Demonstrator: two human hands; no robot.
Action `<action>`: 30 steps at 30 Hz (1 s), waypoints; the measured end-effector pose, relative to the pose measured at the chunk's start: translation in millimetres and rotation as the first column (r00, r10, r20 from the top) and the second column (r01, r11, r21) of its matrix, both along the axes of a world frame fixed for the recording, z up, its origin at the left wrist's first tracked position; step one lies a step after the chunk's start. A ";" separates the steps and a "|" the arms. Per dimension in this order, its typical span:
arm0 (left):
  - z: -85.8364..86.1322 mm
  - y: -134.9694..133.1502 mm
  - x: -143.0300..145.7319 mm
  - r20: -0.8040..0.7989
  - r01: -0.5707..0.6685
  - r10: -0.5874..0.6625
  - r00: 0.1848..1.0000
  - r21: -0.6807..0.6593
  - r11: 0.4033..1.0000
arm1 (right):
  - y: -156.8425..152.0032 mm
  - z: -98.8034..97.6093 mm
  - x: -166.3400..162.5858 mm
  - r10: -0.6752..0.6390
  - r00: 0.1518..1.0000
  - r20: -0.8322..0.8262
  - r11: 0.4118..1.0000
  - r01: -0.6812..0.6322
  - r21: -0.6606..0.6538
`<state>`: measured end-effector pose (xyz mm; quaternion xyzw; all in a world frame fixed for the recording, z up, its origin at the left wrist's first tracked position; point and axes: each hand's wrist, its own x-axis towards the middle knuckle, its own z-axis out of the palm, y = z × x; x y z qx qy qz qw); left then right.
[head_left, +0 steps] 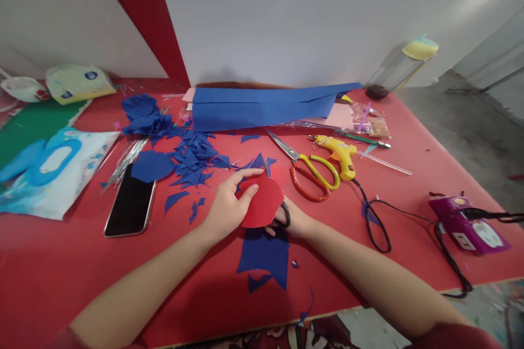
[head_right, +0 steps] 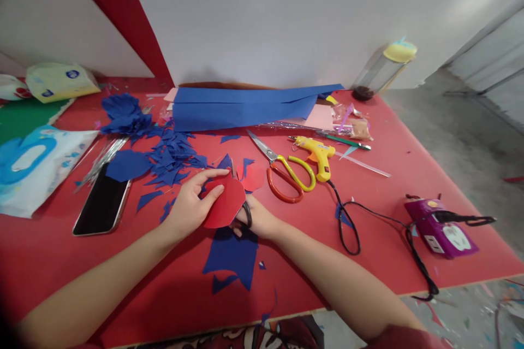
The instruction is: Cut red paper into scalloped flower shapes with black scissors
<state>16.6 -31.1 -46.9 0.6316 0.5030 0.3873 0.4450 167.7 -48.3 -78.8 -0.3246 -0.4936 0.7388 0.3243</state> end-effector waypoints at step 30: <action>17.1 14.7 -16.3 -0.232 0.173 -0.160 0.960 0.038 0.984 | 3.0 -6.9 -3.7 0.000 0.997 0.074 0.997 0.006 -0.083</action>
